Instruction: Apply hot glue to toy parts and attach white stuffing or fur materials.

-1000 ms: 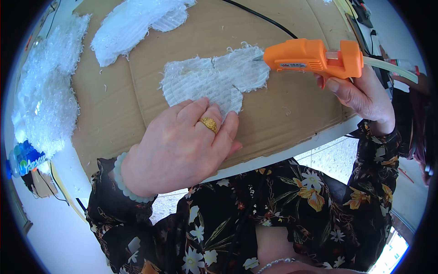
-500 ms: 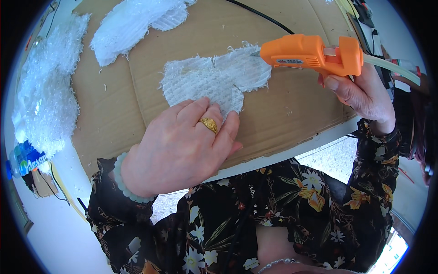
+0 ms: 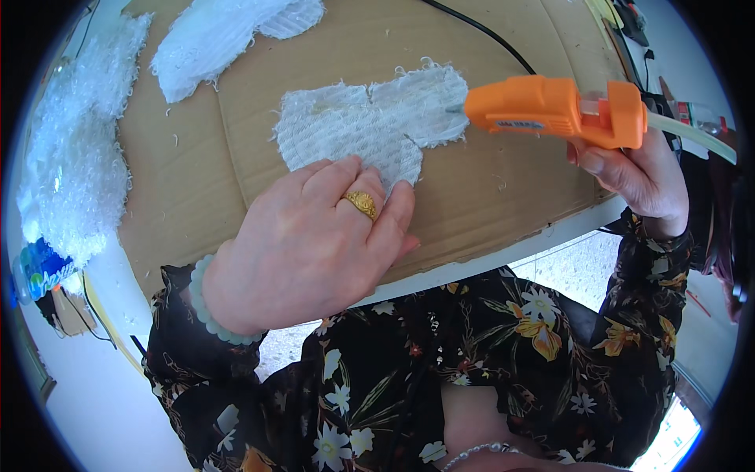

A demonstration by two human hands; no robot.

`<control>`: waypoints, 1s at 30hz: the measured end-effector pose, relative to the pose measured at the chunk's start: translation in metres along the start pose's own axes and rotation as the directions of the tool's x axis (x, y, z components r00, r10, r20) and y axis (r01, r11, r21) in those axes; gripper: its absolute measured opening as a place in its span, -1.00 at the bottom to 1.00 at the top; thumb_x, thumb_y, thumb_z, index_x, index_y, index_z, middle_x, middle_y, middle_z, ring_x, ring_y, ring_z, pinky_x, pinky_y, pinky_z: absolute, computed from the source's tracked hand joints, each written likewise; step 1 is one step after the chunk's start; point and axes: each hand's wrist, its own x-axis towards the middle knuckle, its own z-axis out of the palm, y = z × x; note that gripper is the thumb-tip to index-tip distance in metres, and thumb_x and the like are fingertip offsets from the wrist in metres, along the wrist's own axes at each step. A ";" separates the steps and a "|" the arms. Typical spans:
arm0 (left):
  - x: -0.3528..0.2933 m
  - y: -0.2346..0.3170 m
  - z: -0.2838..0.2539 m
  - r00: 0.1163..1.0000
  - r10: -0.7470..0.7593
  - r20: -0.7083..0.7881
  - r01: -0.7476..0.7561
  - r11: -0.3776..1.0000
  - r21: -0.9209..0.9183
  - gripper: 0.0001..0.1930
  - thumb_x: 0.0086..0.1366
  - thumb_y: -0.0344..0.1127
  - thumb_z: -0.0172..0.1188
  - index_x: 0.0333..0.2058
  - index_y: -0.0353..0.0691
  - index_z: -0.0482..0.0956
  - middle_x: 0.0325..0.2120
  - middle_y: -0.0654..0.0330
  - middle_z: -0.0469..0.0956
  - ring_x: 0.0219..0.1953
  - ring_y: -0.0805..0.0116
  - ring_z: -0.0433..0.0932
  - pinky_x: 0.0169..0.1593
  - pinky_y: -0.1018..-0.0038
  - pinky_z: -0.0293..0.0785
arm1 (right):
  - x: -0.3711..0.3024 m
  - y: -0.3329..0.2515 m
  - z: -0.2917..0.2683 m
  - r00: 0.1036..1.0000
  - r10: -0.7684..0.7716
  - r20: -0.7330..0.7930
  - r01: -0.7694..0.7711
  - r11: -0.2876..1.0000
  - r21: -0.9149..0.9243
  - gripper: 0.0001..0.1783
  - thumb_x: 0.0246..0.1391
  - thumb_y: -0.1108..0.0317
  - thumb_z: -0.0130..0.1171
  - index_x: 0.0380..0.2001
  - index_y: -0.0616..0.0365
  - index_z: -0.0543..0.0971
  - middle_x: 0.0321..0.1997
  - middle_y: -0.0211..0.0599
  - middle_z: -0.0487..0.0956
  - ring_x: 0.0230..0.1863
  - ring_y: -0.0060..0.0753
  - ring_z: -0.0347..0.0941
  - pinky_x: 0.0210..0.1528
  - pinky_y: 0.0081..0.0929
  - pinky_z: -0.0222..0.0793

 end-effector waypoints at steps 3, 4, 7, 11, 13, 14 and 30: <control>0.000 0.000 0.000 1.000 -0.009 0.012 0.009 1.000 -0.002 -0.57 -0.11 -0.26 0.39 -0.22 -0.30 0.58 -0.37 0.09 0.56 -0.28 0.14 0.58 -0.25 0.34 0.56 | -0.003 0.001 0.003 1.000 -0.020 -0.011 0.020 0.999 0.031 -0.54 0.15 0.22 0.17 0.00 0.32 0.41 -0.22 -0.32 0.49 -0.36 -0.57 0.38 -0.34 -0.67 0.28; 0.000 0.000 0.000 1.000 -0.014 0.023 0.014 1.000 0.002 -0.57 -0.11 -0.26 0.38 -0.22 -0.30 0.58 -0.37 0.10 0.56 -0.27 0.15 0.58 -0.25 0.34 0.56 | -0.003 0.000 0.003 1.000 -0.028 -0.006 0.028 0.999 0.034 -0.57 0.14 0.24 0.17 -0.04 0.33 0.43 -0.17 -0.29 0.48 -0.32 -0.51 0.41 -0.28 -0.62 0.32; -0.001 0.001 0.001 0.999 -0.020 0.029 0.020 1.000 -0.003 -0.57 -0.11 -0.26 0.39 -0.21 -0.30 0.59 -0.37 0.10 0.56 -0.27 0.15 0.58 -0.24 0.34 0.56 | 0.001 -0.001 0.001 0.999 -0.017 0.051 0.014 0.998 0.059 -0.60 0.13 0.27 0.18 -0.08 0.35 0.45 -0.08 -0.25 0.45 -0.26 -0.45 0.44 -0.17 -0.55 0.34; 0.000 0.000 0.000 1.000 -0.014 0.018 0.014 1.000 -0.010 -0.57 -0.11 -0.26 0.39 -0.21 -0.29 0.59 -0.36 0.10 0.56 -0.28 0.16 0.58 -0.24 0.35 0.56 | -0.002 -0.001 0.003 0.999 -0.004 0.045 0.000 0.995 0.104 -0.60 0.12 0.29 0.19 -0.06 0.35 0.44 -0.06 -0.25 0.44 -0.23 -0.45 0.43 -0.16 -0.56 0.34; -0.001 0.000 0.001 1.000 -0.005 -0.004 0.005 1.000 0.008 -0.57 -0.11 -0.25 0.39 -0.21 -0.29 0.59 -0.36 0.11 0.56 -0.28 0.16 0.58 -0.25 0.35 0.55 | -0.004 0.001 0.002 0.999 -0.013 0.052 0.010 0.998 0.057 -0.60 0.10 0.32 0.21 -0.06 0.35 0.44 -0.03 -0.21 0.43 -0.23 -0.44 0.43 -0.15 -0.54 0.33; -0.001 0.000 0.001 1.000 -0.006 -0.004 0.006 1.000 0.007 -0.57 -0.11 -0.25 0.39 -0.21 -0.29 0.59 -0.36 0.11 0.56 -0.28 0.16 0.58 -0.25 0.35 0.55 | -0.005 0.003 0.001 0.998 -0.014 0.054 0.010 0.998 0.058 -0.60 0.10 0.32 0.21 -0.06 0.35 0.44 -0.03 -0.21 0.43 -0.23 -0.44 0.43 -0.15 -0.54 0.33; -0.002 -0.002 0.002 1.000 0.005 0.001 -0.005 1.000 -0.004 -0.57 -0.10 -0.25 0.38 -0.21 -0.29 0.58 -0.35 0.11 0.55 -0.27 0.15 0.57 -0.26 0.36 0.55 | -0.012 0.010 -0.001 0.999 0.048 0.015 -0.048 0.999 -0.003 -0.57 0.10 0.39 0.18 0.02 0.32 0.40 -0.10 -0.29 0.45 -0.20 -0.50 0.39 -0.11 -0.56 0.31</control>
